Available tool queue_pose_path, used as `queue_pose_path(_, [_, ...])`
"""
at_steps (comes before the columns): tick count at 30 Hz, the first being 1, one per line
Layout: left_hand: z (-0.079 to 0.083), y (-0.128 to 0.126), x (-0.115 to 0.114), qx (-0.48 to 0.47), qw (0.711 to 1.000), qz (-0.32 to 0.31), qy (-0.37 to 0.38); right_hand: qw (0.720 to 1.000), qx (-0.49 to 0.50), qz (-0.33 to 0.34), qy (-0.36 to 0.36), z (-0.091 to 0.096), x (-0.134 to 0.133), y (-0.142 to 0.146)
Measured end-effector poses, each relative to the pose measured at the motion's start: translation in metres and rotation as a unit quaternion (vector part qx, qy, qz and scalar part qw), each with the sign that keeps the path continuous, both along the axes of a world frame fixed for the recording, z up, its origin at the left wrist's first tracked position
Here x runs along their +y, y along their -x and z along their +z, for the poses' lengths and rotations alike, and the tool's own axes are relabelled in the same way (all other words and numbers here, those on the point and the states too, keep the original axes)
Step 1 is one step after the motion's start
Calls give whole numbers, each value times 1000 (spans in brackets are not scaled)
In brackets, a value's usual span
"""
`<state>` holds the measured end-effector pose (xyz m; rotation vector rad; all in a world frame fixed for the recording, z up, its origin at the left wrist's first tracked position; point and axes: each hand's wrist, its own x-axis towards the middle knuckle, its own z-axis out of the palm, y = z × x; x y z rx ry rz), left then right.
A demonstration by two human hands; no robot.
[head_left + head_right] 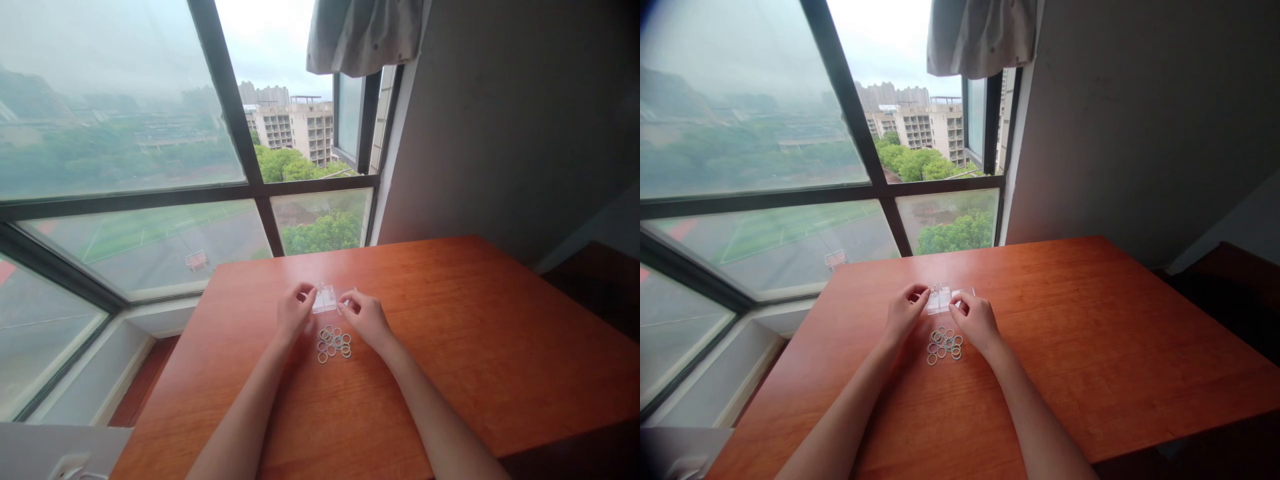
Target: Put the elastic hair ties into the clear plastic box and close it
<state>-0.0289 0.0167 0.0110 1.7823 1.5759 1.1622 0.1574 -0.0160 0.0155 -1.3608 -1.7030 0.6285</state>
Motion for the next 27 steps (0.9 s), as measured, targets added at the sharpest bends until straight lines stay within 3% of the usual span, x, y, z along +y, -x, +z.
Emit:
queue_pose_path(3, [-6, 8, 5, 13, 999, 29, 8, 1000, -14, 18, 9, -2, 0, 1])
queue_pose_path(9, [-15, 10, 10, 39, 999, 16, 13, 997, -26, 62, 24, -2, -2, 0])
queue_pose_path(18, [-15, 9, 8, 25, 1000, 15, 10, 950, -87, 282, 103, 4, -15, -1])
queue_pose_path(27, [-15, 8, 8, 19, 1000, 15, 15, 945, -144, 284, 74, 12, -19, -1])
